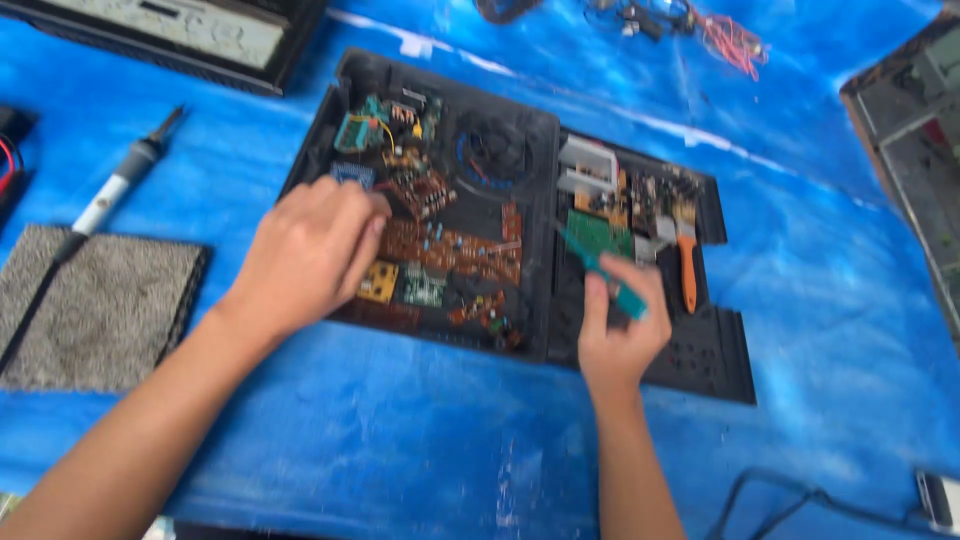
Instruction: The person uses a green-handled screwdriver to work on the internal circuit boards of a disassembled electronic device. The hands manipulate the screwdriver across various components on the mainboard while the device rests on a blue work surface.
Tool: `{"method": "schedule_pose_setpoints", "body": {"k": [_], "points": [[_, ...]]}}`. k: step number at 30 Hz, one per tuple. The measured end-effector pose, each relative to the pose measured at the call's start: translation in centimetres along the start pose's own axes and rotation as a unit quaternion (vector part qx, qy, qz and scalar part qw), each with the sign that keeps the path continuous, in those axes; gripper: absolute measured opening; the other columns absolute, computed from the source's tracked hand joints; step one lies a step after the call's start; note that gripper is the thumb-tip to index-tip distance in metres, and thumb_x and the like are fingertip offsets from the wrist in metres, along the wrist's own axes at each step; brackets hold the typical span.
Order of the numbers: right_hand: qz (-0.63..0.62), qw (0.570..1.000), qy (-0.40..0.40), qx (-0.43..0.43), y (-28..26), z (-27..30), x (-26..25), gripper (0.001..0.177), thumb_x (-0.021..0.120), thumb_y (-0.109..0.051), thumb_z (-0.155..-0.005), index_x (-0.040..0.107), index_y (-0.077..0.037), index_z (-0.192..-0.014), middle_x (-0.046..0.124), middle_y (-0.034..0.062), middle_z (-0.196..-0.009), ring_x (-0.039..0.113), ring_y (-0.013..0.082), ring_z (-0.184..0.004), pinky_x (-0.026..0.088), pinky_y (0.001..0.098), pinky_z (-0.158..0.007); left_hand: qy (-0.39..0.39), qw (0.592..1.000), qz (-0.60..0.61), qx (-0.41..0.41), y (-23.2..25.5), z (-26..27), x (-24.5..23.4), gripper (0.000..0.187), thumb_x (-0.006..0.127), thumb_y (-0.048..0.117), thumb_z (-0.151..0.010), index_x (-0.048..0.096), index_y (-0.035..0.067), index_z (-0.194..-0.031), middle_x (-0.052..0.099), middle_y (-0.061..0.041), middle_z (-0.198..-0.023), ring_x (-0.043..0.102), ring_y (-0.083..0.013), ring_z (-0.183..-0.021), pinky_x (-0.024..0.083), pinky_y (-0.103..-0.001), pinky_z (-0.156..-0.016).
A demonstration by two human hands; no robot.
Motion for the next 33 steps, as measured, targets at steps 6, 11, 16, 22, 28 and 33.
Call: {"method": "schedule_pose_setpoints", "body": {"k": [6, 11, 16, 22, 28, 33], "points": [[0.027, 0.996, -0.088, 0.010, -0.9, 2.5, 2.0, 0.019, 0.067, -0.012, -0.100, 0.069, -0.001, -0.116, 0.069, 0.0140, -0.106, 0.071, 0.0254, -0.096, 0.063, 0.0363, -0.085, -0.071, 0.997, -0.015, -0.040, -1.3, 1.8, 0.3, 0.026, 0.058, 0.028, -0.102, 0.063, 0.010, -0.119, 0.067, -0.006, -0.113, 0.061, -0.0275, -0.100, 0.042, -0.041, -0.081], [0.033, 0.990, -0.134, 0.011, -1.1, 3.4, 4.1, 0.024, 0.068, -0.013, -0.099, 0.068, -0.003, -0.120, 0.068, 0.0125, -0.110, 0.067, 0.0270, -0.100, 0.060, 0.0380, -0.088, -0.098, 0.979, 0.142, -0.111, -2.3, 2.3, 0.8, 0.032, 0.056, 0.028, -0.103, 0.061, 0.004, -0.123, 0.067, -0.012, -0.115, 0.062, -0.0295, -0.106, 0.044, -0.042, -0.089], [0.041, 0.990, -0.131, 0.014, -1.2, 3.4, 3.9, 0.025, 0.067, -0.013, -0.100, 0.068, -0.002, -0.122, 0.070, 0.0134, -0.111, 0.068, 0.0276, -0.099, 0.059, 0.0384, -0.087, -0.100, 0.983, 0.143, -0.057, 0.2, 2.2, 0.7, 0.033, 0.060, 0.030, -0.102, 0.062, 0.005, -0.122, 0.069, -0.010, -0.113, 0.063, -0.0270, -0.107, 0.046, -0.043, -0.091], [0.034, 0.989, -0.142, 0.023, -2.0, 3.3, 4.3, 0.032, 0.064, -0.022, -0.101, 0.068, -0.003, -0.126, 0.071, 0.0121, -0.111, 0.070, 0.0251, -0.100, 0.059, 0.0390, -0.089, -0.104, 0.967, 0.231, 0.010, 3.5, 1.8, 0.2, 0.028, 0.059, 0.029, -0.103, 0.064, 0.005, -0.116, 0.067, -0.009, -0.107, 0.061, -0.0279, -0.100, 0.046, -0.042, -0.089], [0.018, 0.978, -0.205, 0.022, -2.7, 4.4, 5.7, 0.036, 0.062, -0.028, -0.102, 0.065, -0.007, -0.132, 0.070, 0.0083, -0.114, 0.067, 0.0244, -0.099, 0.051, 0.0410, -0.089, -0.119, 0.953, 0.276, 0.040, 4.7, 2.3, 0.7, 0.025, 0.055, 0.027, -0.105, 0.065, 0.006, -0.116, 0.067, -0.008, -0.109, 0.060, -0.0284, -0.098, 0.045, -0.043, -0.091], [0.023, 0.972, -0.231, 0.048, -2.6, 4.2, 6.2, 0.041, 0.058, -0.033, -0.104, 0.063, -0.009, -0.136, 0.070, 0.0067, -0.118, 0.068, 0.0227, -0.103, 0.050, 0.0415, -0.088, -0.105, 0.948, 0.300, 0.008, 4.4, 1.3, -0.1, 0.025, 0.052, 0.027, -0.106, 0.066, 0.007, -0.112, 0.068, -0.005, -0.104, 0.060, -0.0277, -0.092, 0.045, -0.039, -0.084]]}}
Point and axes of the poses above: each hand's wrist, its own z-axis away from the middle knuckle, its own x-axis out of the palm, y = z × x, the point moved 8 cm from there along -z, towards the middle knuckle
